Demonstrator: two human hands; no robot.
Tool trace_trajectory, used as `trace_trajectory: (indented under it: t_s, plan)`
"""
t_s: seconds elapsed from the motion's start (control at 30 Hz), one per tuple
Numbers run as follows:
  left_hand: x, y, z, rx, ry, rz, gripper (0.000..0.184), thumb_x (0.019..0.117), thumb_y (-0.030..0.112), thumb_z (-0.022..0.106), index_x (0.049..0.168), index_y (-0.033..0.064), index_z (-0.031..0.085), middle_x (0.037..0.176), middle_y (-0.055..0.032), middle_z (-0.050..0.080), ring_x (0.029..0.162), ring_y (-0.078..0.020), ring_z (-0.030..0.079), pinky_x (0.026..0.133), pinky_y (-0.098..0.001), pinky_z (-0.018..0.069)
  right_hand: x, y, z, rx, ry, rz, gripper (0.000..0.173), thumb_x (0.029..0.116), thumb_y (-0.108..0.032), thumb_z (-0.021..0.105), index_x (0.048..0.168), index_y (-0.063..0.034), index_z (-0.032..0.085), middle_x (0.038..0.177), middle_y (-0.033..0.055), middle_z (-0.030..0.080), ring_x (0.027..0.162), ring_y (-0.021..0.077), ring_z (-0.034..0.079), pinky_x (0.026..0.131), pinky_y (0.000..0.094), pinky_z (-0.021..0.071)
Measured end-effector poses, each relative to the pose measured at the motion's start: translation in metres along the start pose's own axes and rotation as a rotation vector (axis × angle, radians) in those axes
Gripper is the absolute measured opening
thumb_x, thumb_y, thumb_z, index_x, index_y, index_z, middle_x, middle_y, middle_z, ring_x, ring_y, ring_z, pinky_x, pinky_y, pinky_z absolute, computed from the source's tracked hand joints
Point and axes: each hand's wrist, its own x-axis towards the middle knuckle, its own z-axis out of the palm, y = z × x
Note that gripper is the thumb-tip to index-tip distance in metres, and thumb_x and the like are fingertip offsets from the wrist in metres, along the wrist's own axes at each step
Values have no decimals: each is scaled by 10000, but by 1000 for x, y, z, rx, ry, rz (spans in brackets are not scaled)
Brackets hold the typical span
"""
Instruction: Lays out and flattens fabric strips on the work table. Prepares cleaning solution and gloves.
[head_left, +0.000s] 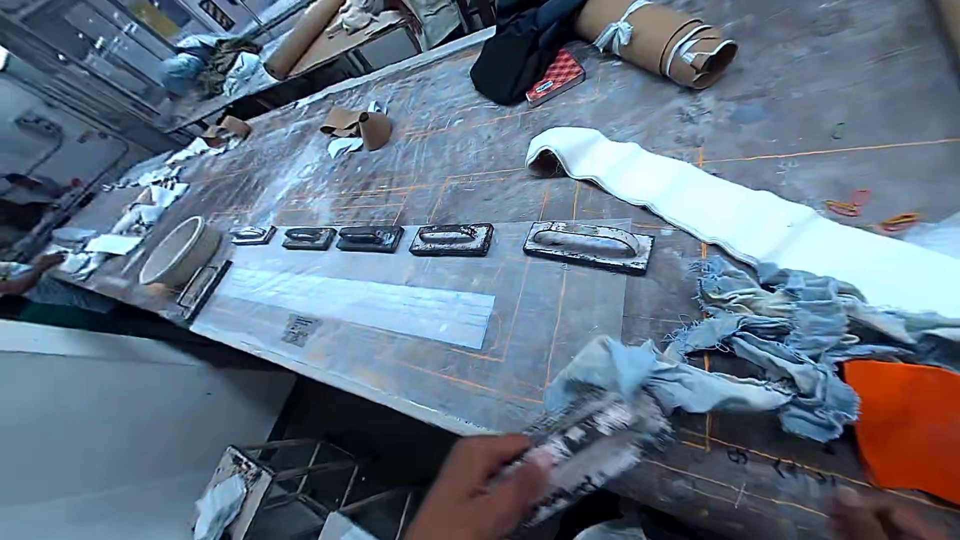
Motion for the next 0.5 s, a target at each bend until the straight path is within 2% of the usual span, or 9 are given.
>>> trace_trajectory:
  t_s: [0.1,0.17,0.27,0.37,0.43,0.47,0.5]
  plan:
    - [16,11,-41,93,239,-20,295,1010,313,561,785,153,664,571,116,512,440,27,440,408,-156,379,9,-5,22,-83,-77,-77,219,1017,-211,601,872,-56,655,772,-108,657,706,-58,617,681,183,556]
    - [46,6,-58,153,362,-63,336,1024,303,532,769,117,648,545,68,491,406,-23,416,389,-189,367,11,-10,33,-160,-87,-134,355,1004,-292,623,848,22,679,748,2,665,680,-22,602,662,191,532]
    - [108,-23,-77,152,455,-136,436,1086,323,505,778,44,638,526,-12,470,397,-92,374,394,-236,325,6,-14,41,-213,-98,-172,378,996,-311,631,850,32,693,736,51,668,658,-8,592,644,173,512]
    - [165,-70,-82,59,470,-204,483,1085,407,492,756,72,606,501,10,430,383,-71,333,390,-218,285,4,-13,54,-296,-70,-186,389,994,-345,629,859,11,710,737,68,673,648,35,600,617,199,513]
    - [191,-96,-81,-37,455,-279,479,1089,403,488,760,70,589,502,16,414,380,-62,319,380,-204,269,15,-7,74,-445,-45,-272,404,988,-416,615,897,-45,744,802,68,706,732,126,654,655,290,553]
    - [199,-106,-79,-94,447,-315,471,1093,385,483,762,64,581,502,17,402,378,-60,313,375,-202,263,27,-4,86,-547,-38,-322,409,973,-471,611,966,-90,761,906,57,736,841,182,687,716,356,580]
    - [202,-114,-75,-153,439,-351,462,1099,368,471,764,64,567,495,23,379,370,-56,299,365,-197,253,39,-2,98,-653,-45,-352,444,954,-524,617,1091,-127,759,1065,56,744,981,254,691,804,440,582]
